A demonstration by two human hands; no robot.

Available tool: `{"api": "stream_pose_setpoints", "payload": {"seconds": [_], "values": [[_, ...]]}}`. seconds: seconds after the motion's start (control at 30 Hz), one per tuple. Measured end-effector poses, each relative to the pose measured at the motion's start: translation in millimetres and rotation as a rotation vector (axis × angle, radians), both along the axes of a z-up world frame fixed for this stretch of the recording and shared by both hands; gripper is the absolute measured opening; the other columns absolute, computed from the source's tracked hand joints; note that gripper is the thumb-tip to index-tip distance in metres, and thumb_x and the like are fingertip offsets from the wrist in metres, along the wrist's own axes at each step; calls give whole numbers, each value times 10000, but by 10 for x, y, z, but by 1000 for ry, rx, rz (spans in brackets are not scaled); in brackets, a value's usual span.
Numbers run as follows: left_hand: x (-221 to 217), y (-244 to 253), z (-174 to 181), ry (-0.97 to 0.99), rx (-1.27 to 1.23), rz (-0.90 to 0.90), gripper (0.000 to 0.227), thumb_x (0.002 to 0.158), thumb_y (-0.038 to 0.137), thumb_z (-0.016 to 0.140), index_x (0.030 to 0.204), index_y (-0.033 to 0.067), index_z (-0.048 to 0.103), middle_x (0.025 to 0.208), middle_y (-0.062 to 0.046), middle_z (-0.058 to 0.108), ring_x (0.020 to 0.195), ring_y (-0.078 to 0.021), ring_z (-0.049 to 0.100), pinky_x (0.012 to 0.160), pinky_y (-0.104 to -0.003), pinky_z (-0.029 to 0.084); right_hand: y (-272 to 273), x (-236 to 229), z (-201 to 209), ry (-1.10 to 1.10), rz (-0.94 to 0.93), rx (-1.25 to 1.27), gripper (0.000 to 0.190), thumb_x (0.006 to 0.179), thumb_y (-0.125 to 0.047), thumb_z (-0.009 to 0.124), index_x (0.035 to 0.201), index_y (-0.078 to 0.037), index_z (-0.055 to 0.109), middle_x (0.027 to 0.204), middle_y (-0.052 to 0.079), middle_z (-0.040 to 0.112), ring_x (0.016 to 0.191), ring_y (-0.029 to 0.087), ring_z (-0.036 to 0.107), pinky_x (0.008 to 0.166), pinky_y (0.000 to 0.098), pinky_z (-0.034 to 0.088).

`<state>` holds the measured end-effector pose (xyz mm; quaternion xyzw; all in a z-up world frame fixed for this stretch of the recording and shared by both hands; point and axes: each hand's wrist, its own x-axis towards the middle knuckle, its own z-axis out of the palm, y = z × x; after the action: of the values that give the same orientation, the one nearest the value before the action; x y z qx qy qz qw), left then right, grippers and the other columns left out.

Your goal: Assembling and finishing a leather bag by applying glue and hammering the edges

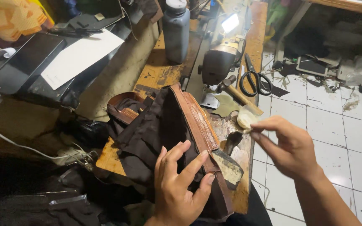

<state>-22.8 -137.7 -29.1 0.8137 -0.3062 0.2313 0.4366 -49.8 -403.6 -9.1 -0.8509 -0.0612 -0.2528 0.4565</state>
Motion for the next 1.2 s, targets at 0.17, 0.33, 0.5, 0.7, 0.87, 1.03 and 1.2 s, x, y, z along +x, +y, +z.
{"api": "stream_pose_setpoints", "payload": {"seconds": [0.17,0.33,0.5,0.7,0.87,1.03,1.2], "values": [[-29,-18,4,-121,-26,45,114,887,300,714,970,245,770,1188,-53,636,1221,-317,629,1131,-647,366,476,-190,383,-133,184,-253,168,892,-19,685,1059,-4,700,950,106,722,845,236,689,800,319,572],[-25,-2,82,-162,9,34,121,862,257,731,982,245,746,1199,-49,695,1222,-359,632,1113,-691,352,614,-153,415,-265,267,-488,144,939,-113,643,1035,-17,692,927,112,658,815,285,599,815,373,537],[-34,0,104,-139,-2,25,147,839,220,755,985,231,738,1201,-49,709,1201,-347,650,1110,-681,362,712,-89,474,-284,316,-608,111,975,-105,590,1014,-29,660,917,103,625,777,279,571,776,405,488],[-35,-9,100,-128,-3,35,161,818,211,772,973,237,736,1196,-39,717,1198,-334,650,1109,-680,357,752,-67,500,-265,294,-650,83,975,-95,592,986,-31,644,898,104,598,737,295,527,719,394,447],[-33,0,137,-135,9,37,138,829,224,765,963,232,730,1186,-35,716,1197,-331,644,1099,-687,355,797,-54,503,-311,226,-627,101,974,-92,596,960,-8,650,873,104,618,723,278,548,704,385,451],[-43,-12,145,-129,21,52,150,802,218,755,946,246,729,1179,-20,715,1194,-315,651,1108,-674,339,828,0,470,-293,184,-621,88,973,-87,596,931,-46,662,876,76,629,726,261,548,706,378,423],[-51,-24,132,-128,21,69,108,839,254,761,945,254,737,1184,-17,718,1188,-316,658,1109,-676,340,834,-2,451,-282,208,-588,94,970,-92,596,941,-38,667,871,84,630,735,269,556,709,377,442]]}}
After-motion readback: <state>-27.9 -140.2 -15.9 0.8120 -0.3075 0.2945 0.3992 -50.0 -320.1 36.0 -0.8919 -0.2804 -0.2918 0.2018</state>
